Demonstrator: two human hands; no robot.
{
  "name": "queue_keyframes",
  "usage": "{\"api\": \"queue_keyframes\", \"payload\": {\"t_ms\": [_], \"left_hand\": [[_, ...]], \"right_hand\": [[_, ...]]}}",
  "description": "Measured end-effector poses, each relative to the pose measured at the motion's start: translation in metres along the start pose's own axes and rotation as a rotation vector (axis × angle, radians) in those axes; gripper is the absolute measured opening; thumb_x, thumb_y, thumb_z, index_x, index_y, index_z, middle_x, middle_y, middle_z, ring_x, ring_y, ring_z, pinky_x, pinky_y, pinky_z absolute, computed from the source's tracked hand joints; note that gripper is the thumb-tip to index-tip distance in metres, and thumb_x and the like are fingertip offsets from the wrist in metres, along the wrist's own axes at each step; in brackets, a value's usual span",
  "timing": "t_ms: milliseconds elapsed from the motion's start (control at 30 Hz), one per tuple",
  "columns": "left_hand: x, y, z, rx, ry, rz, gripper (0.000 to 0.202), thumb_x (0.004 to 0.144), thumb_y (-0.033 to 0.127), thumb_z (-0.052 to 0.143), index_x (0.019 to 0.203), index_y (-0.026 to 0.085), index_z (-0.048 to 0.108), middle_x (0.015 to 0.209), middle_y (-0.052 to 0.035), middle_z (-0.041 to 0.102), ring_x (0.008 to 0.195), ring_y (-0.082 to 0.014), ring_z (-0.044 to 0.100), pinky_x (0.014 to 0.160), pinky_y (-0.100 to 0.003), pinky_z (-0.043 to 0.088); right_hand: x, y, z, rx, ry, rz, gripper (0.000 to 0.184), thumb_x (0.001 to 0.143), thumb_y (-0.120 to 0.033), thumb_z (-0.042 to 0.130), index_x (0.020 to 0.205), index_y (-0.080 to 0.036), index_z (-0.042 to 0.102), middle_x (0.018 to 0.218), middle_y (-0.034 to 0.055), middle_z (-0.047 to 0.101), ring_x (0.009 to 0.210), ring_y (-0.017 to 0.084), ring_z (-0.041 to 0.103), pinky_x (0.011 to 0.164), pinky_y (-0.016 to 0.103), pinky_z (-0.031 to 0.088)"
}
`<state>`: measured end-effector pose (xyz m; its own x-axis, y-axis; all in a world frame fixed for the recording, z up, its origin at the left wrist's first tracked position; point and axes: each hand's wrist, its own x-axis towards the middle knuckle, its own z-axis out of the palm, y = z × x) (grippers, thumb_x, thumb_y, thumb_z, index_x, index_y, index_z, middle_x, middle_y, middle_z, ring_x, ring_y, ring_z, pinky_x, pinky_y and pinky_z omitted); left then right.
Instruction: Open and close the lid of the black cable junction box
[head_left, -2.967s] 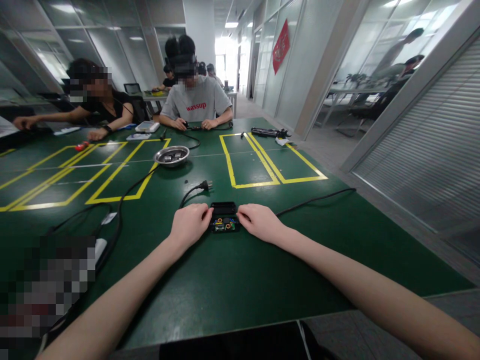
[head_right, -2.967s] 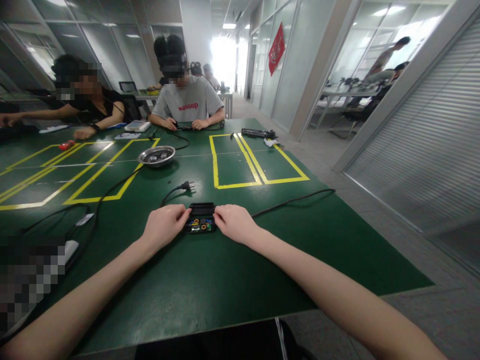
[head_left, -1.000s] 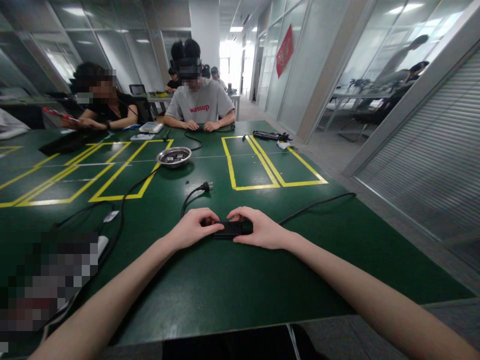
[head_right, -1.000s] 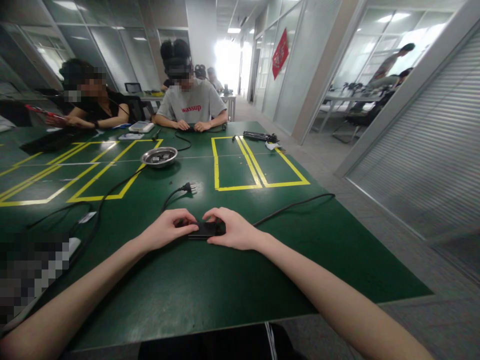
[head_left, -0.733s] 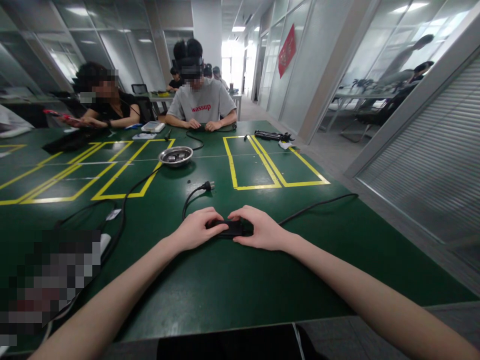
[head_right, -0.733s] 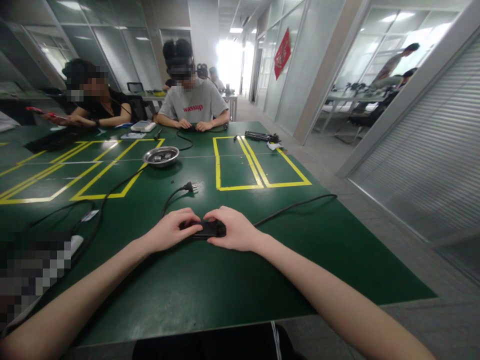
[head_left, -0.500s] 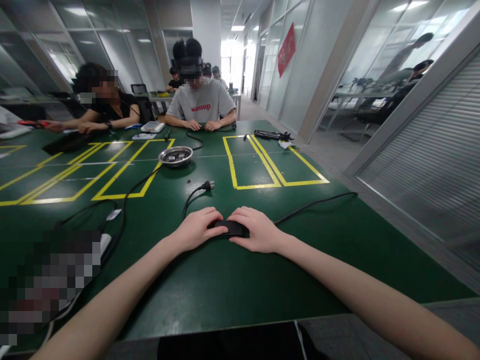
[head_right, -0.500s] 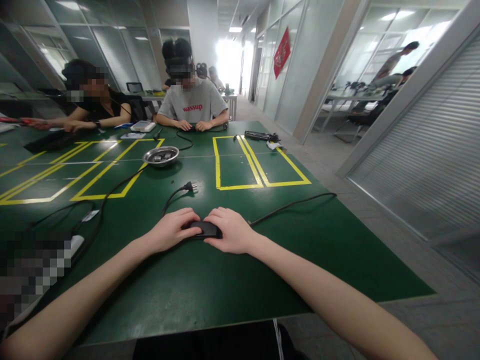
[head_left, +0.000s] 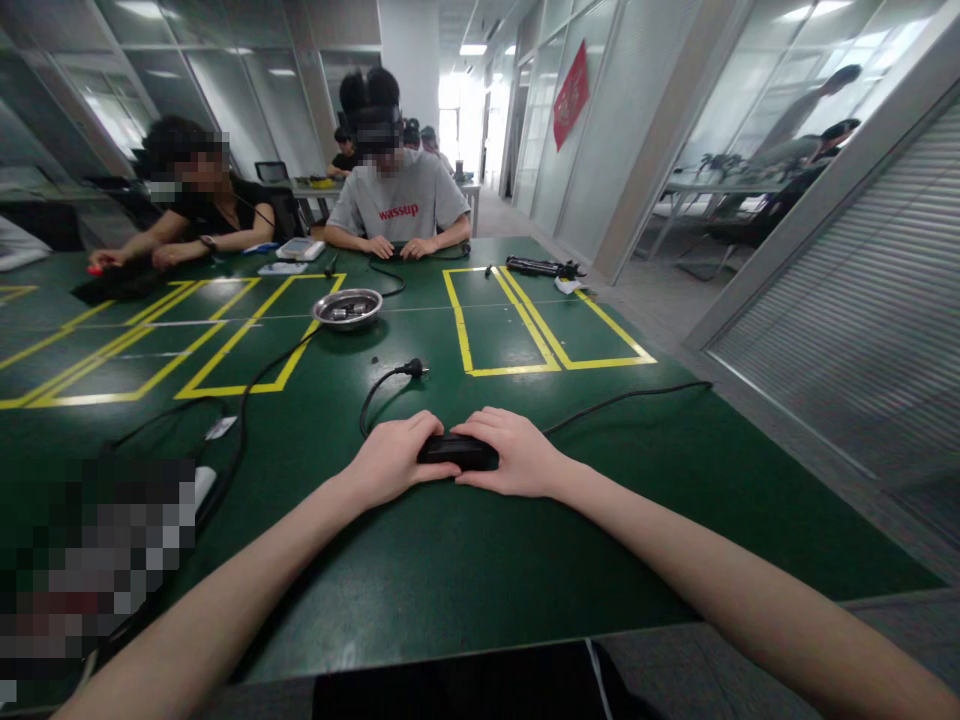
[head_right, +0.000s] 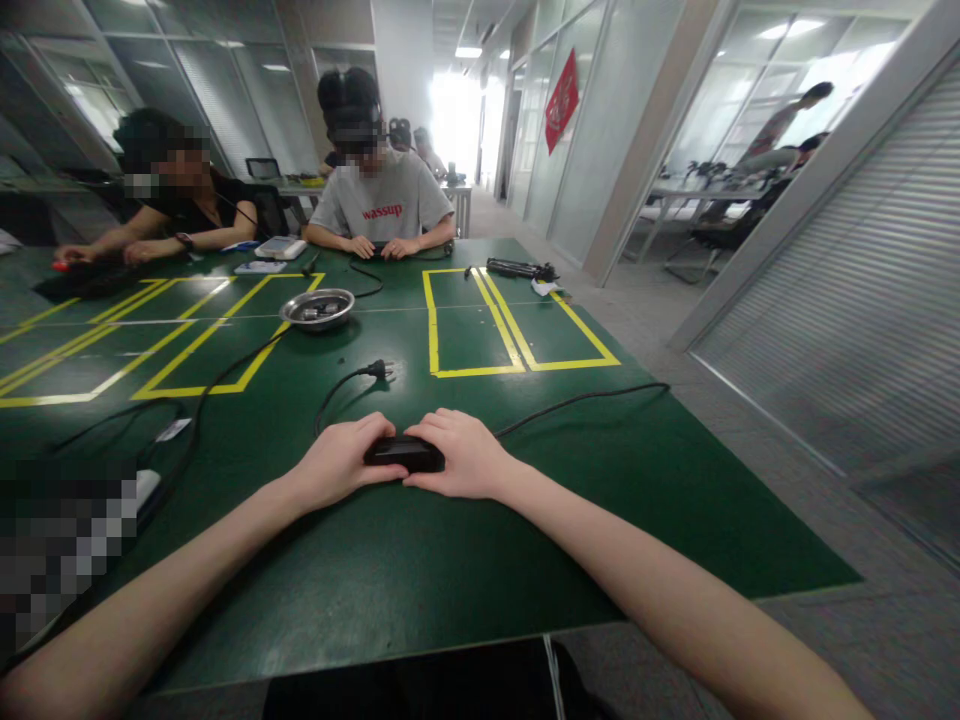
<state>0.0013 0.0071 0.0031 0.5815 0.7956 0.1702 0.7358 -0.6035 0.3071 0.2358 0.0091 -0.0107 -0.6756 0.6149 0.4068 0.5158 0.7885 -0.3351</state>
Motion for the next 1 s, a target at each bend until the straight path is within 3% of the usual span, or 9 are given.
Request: {"api": "queue_keyframes", "payload": {"t_ms": [233, 433, 567, 700, 800, 867, 1000], "left_hand": [[0.000, 0.000, -0.004, 0.202, 0.010, 0.114, 0.051, 0.093, 0.069, 0.057, 0.079, 0.020, 0.058, 0.071, -0.0010, 0.065, 0.064, -0.0182, 0.062, 0.056, -0.026, 0.032], [-0.001, -0.001, -0.004, 0.250, 0.058, 0.208, 0.060, 0.099, 0.070, 0.046, 0.072, 0.018, 0.062, 0.062, -0.0031, 0.063, 0.059, -0.0176, 0.060, 0.055, -0.027, 0.032], [0.000, -0.001, -0.003, 0.276, 0.068, 0.230, 0.058, 0.099, 0.068, 0.047, 0.075, 0.018, 0.065, 0.062, -0.0030, 0.063, 0.058, -0.0176, 0.060, 0.056, -0.027, 0.036], [0.000, 0.002, -0.006, 0.249, 0.123, 0.275, 0.050, 0.100, 0.062, 0.050, 0.087, 0.017, 0.068, 0.076, -0.0054, 0.069, 0.069, -0.0195, 0.064, 0.062, -0.028, 0.043], [-0.002, 0.003, -0.007, 0.174, 0.164, 0.296, 0.041, 0.102, 0.055, 0.052, 0.095, 0.017, 0.069, 0.083, -0.0053, 0.071, 0.075, -0.0193, 0.065, 0.066, -0.029, 0.046], [-0.003, 0.003, -0.006, 0.147, 0.168, 0.298, 0.037, 0.101, 0.051, 0.055, 0.094, 0.017, 0.069, 0.082, -0.0049, 0.071, 0.074, -0.0191, 0.065, 0.065, -0.029, 0.047], [-0.004, 0.001, -0.007, 0.117, 0.185, 0.312, 0.037, 0.099, 0.051, 0.058, 0.101, 0.016, 0.069, 0.087, -0.0063, 0.072, 0.075, -0.0199, 0.066, 0.065, -0.029, 0.048]], "right_hand": [[0.001, -0.001, 0.002, 0.025, 0.048, 0.014, 0.027, 0.082, -0.030, 0.083, 0.097, -0.019, 0.064, 0.090, 0.0053, 0.068, 0.083, 0.021, 0.063, 0.071, 0.031, 0.049], [0.000, 0.000, -0.002, 0.018, 0.053, -0.051, 0.021, 0.086, -0.027, 0.078, 0.099, -0.019, 0.064, 0.091, 0.0056, 0.068, 0.083, 0.021, 0.062, 0.070, 0.031, 0.048], [-0.001, 0.003, -0.006, 0.030, 0.051, -0.093, 0.019, 0.091, -0.029, 0.072, 0.105, -0.017, 0.067, 0.093, 0.0068, 0.069, 0.084, 0.021, 0.063, 0.071, 0.031, 0.049], [-0.001, 0.005, -0.007, -0.014, 0.114, -0.150, 0.023, 0.096, -0.034, 0.067, 0.108, -0.015, 0.068, 0.090, 0.0084, 0.069, 0.082, 0.022, 0.063, 0.070, 0.033, 0.050], [-0.002, 0.005, -0.007, -0.033, 0.170, -0.204, 0.025, 0.098, -0.034, 0.064, 0.114, -0.015, 0.068, 0.100, 0.0112, 0.072, 0.089, 0.023, 0.067, 0.076, 0.034, 0.053], [-0.002, 0.005, -0.008, -0.027, 0.151, -0.211, 0.025, 0.099, -0.035, 0.063, 0.115, -0.016, 0.067, 0.105, 0.0110, 0.074, 0.092, 0.023, 0.069, 0.079, 0.034, 0.054], [-0.003, 0.005, -0.009, -0.078, 0.074, -0.190, 0.028, 0.102, -0.039, 0.058, 0.116, -0.016, 0.067, 0.097, 0.0092, 0.075, 0.086, 0.022, 0.071, 0.075, 0.032, 0.054]]}}
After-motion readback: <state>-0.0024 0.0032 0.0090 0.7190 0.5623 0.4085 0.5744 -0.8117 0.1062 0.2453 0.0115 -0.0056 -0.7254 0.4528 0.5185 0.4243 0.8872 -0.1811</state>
